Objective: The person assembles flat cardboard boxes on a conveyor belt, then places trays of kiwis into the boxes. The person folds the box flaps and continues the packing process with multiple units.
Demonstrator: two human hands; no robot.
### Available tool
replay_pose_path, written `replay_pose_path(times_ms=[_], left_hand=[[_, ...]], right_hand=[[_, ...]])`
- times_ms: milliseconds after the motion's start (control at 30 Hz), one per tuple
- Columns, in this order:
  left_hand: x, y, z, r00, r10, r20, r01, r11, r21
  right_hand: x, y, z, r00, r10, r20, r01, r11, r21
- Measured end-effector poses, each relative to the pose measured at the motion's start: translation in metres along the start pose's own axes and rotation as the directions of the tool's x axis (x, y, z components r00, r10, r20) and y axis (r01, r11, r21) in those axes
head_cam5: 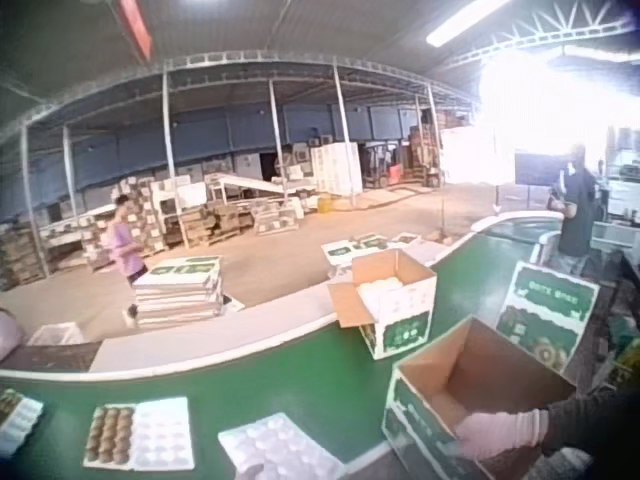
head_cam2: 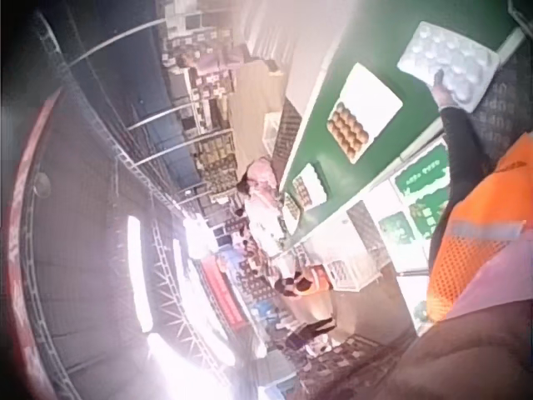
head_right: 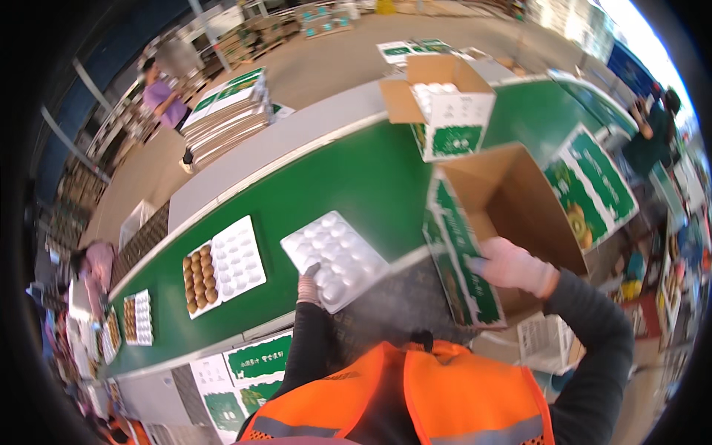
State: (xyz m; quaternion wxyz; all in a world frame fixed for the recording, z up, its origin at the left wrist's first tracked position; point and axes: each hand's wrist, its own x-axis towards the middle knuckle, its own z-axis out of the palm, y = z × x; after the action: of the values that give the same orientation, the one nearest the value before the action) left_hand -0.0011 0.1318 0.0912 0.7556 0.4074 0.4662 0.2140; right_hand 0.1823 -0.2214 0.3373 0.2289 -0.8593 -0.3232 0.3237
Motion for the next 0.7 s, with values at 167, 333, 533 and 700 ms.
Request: replay_pose_path(times_ms=[167,333,533,700], left_hand=[[-0.095,0.061,-0.017,0.986,-0.021,0.167,0.06,0.971,-0.232],[-0.11,0.085,-0.062,0.991,0.002,0.136,0.036,0.959,-0.283],[-0.196,0.132,0.008,0.951,0.306,0.042,-0.294,0.939,-0.181],[-0.252,0.155,0.069,0.866,0.411,0.285,-0.383,0.911,-0.152]], right_hand=[[0.011,-0.051,0.014,0.977,-0.125,0.173,0.157,0.969,-0.188],[0.03,-0.045,-0.047,0.74,-0.589,-0.325,0.136,0.605,-0.785],[0.103,-0.005,-0.069,0.98,-0.021,-0.199,-0.074,0.887,-0.456],[0.103,0.036,-0.052,0.926,-0.026,-0.378,-0.152,0.889,-0.432]])
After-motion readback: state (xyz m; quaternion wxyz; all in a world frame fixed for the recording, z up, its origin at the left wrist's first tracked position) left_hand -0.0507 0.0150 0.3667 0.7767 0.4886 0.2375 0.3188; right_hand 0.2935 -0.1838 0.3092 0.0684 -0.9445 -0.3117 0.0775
